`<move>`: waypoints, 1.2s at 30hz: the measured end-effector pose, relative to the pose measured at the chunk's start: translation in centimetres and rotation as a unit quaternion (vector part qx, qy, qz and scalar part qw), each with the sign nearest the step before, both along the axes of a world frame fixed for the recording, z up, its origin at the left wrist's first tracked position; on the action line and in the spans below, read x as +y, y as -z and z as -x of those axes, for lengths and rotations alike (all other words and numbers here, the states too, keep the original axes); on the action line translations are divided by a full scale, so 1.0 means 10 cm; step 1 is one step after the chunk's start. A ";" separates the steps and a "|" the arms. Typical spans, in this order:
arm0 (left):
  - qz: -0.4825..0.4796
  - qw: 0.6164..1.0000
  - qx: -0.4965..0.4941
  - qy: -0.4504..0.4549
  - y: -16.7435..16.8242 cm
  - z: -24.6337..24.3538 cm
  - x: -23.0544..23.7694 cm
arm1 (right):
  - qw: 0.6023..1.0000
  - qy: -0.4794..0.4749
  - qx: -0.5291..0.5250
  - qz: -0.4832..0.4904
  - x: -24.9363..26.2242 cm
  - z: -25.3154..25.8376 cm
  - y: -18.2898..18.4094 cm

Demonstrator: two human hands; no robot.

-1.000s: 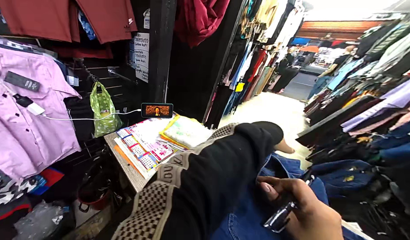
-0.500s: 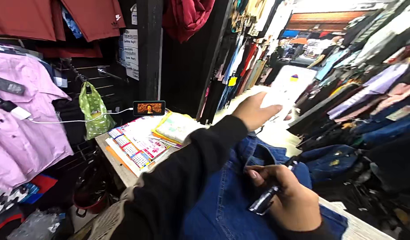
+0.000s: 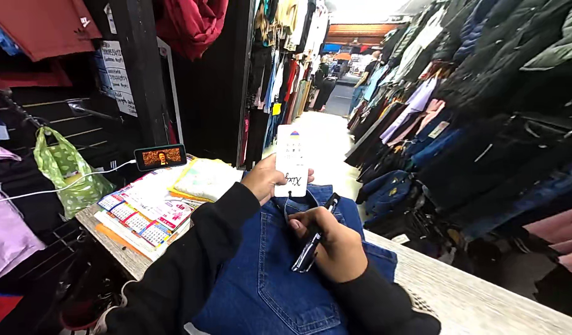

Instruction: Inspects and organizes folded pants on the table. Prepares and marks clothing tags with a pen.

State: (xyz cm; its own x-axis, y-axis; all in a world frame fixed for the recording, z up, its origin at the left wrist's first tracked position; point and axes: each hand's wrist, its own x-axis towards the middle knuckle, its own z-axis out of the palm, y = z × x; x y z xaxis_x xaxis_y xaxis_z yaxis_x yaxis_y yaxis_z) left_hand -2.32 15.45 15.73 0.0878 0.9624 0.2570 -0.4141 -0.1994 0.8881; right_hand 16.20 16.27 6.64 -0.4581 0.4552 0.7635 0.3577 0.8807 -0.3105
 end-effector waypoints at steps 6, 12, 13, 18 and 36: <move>-0.004 1.000 0.003 -0.002 0.02 0.01 -0.01 | 1.000 -0.001 -0.006 -0.001 0.01 0.00 0.00; 0.006 1.000 -0.008 -0.010 0.02 0.02 -0.02 | 0.995 -0.076 0.031 -0.061 -0.01 -0.02 0.04; 0.005 1.000 -0.009 -0.009 0.03 0.02 -0.01 | 0.989 -0.124 0.031 -0.067 -0.01 -0.03 0.05; 0.003 0.999 -0.026 -0.034 0.04 0.03 0.00 | 0.990 -0.131 -0.019 -0.055 -0.01 -0.01 0.03; -0.363 0.753 0.546 -0.060 0.29 -0.27 -0.16 | 0.859 -0.084 0.424 0.273 0.18 -0.18 -0.32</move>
